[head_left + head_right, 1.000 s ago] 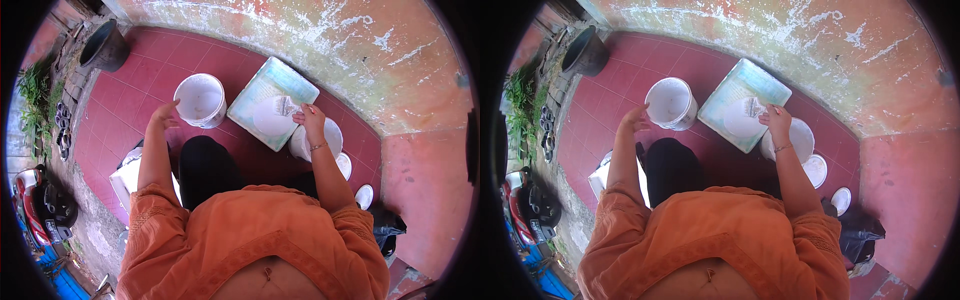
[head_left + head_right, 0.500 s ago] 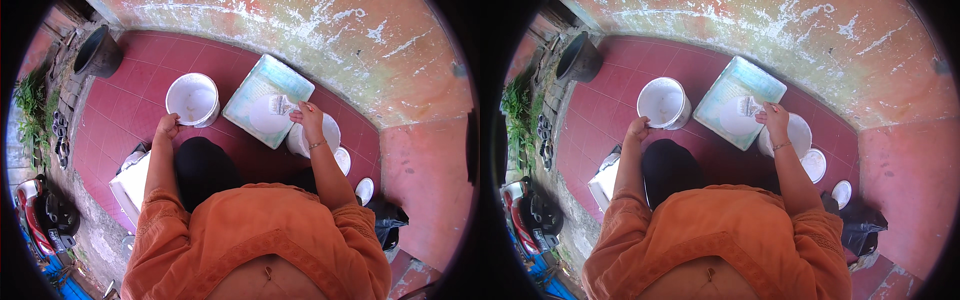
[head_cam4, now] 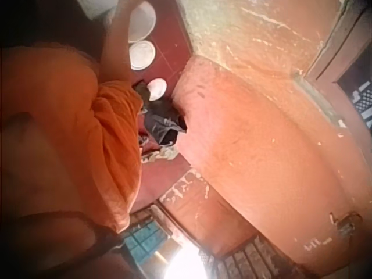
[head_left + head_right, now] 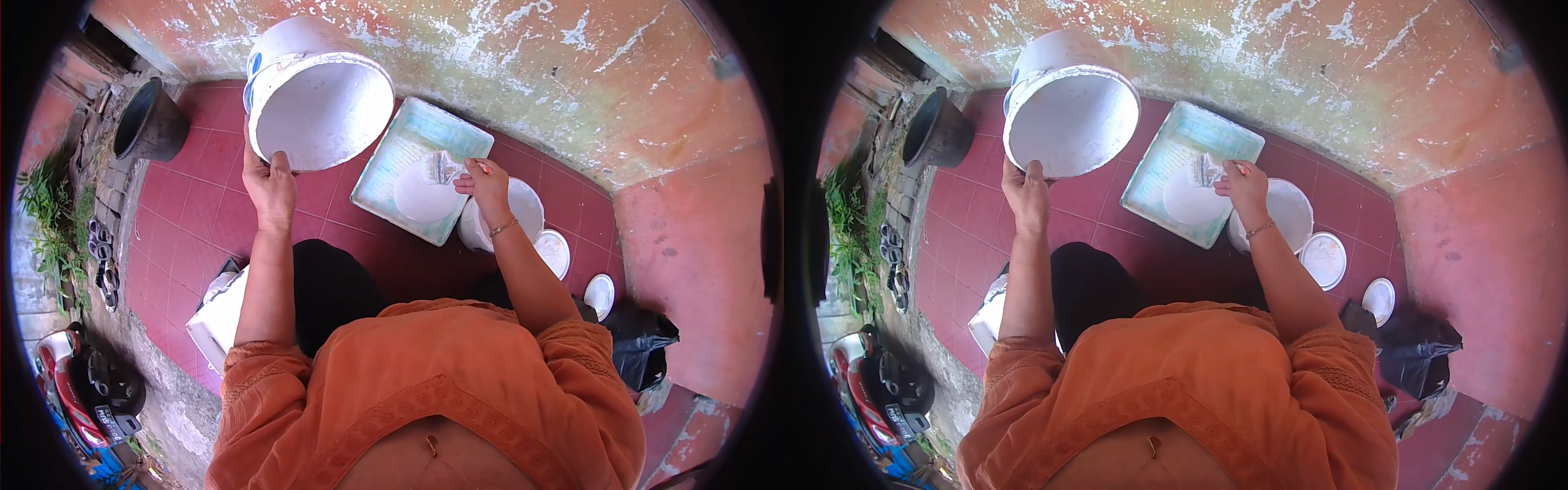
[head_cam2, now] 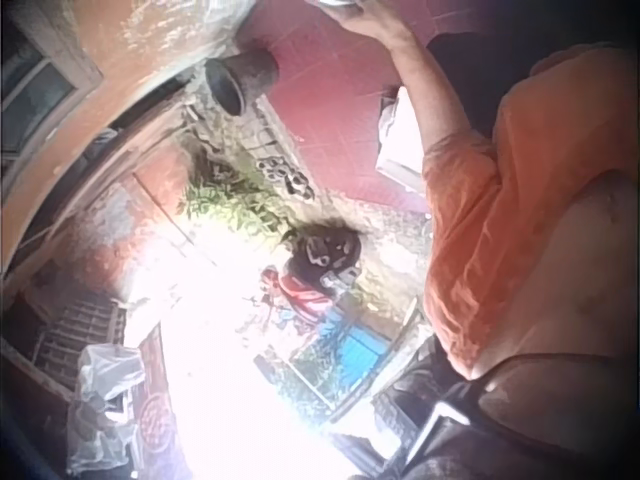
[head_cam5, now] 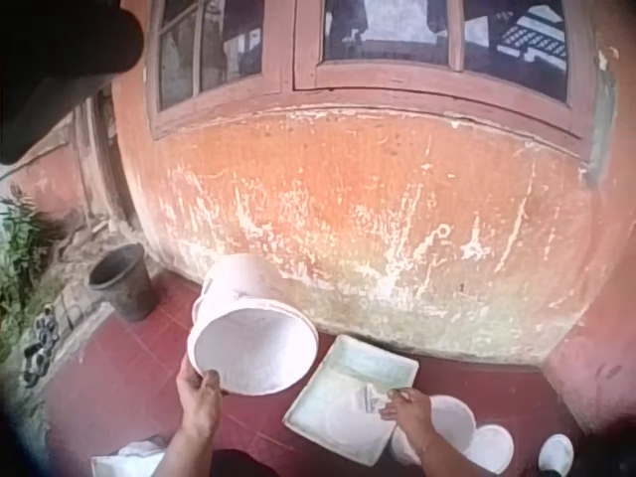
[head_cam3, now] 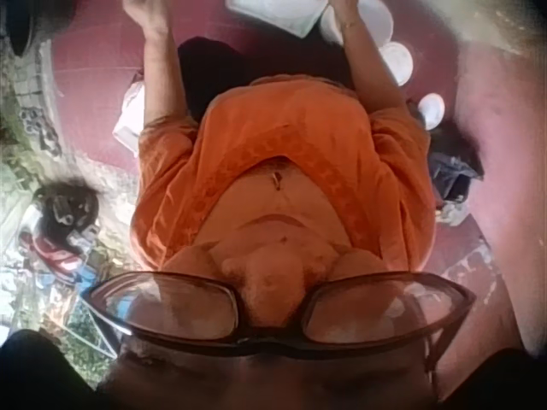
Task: The person pours water from a bucket into a container, stirs the mixture with a brush, and then pours paint into a tray to mix it with the brush.
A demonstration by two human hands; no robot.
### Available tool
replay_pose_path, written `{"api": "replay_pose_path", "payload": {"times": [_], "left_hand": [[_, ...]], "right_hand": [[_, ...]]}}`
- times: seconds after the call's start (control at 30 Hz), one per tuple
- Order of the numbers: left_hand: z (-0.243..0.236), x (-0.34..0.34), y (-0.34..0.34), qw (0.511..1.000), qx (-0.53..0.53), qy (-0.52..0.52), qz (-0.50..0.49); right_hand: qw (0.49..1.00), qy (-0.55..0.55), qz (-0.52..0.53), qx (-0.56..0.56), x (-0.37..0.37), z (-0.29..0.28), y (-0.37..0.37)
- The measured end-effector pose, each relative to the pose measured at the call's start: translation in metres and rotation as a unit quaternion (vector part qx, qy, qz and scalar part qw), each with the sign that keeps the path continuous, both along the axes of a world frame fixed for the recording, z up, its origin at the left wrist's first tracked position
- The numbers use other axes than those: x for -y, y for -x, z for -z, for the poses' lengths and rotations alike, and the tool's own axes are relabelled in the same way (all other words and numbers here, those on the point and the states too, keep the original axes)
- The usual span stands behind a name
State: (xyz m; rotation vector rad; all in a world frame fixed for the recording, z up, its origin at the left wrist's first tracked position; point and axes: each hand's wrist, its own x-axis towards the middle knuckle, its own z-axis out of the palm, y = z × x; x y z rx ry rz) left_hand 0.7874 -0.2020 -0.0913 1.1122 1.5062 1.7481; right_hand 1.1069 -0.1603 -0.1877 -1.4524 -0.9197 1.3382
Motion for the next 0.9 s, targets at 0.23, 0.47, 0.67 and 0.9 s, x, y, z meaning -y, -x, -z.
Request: {"api": "replay_pose_path", "payload": {"times": [0.23,0.47,0.67,0.9], "left_hand": [[-0.021,0.001,-0.049,0.993,0.006,-0.121,-0.001],[-0.059,0.003,-0.090,0.977,0.100,-0.187,-0.009],[-0.062,-0.016,-0.110,0.982,-0.001,-0.184,0.029],[-0.088,0.000,-0.129,0.970,0.197,-0.033,0.139]], "right_hand": [[0.990,0.030,0.052,-0.125,-0.012,-0.013,-0.026],[0.994,0.044,0.035,-0.093,-0.001,-0.003,-0.028],[0.986,0.037,0.059,-0.153,-0.002,-0.013,-0.037],[0.969,0.026,0.090,-0.230,-0.011,-0.035,-0.082]]}}
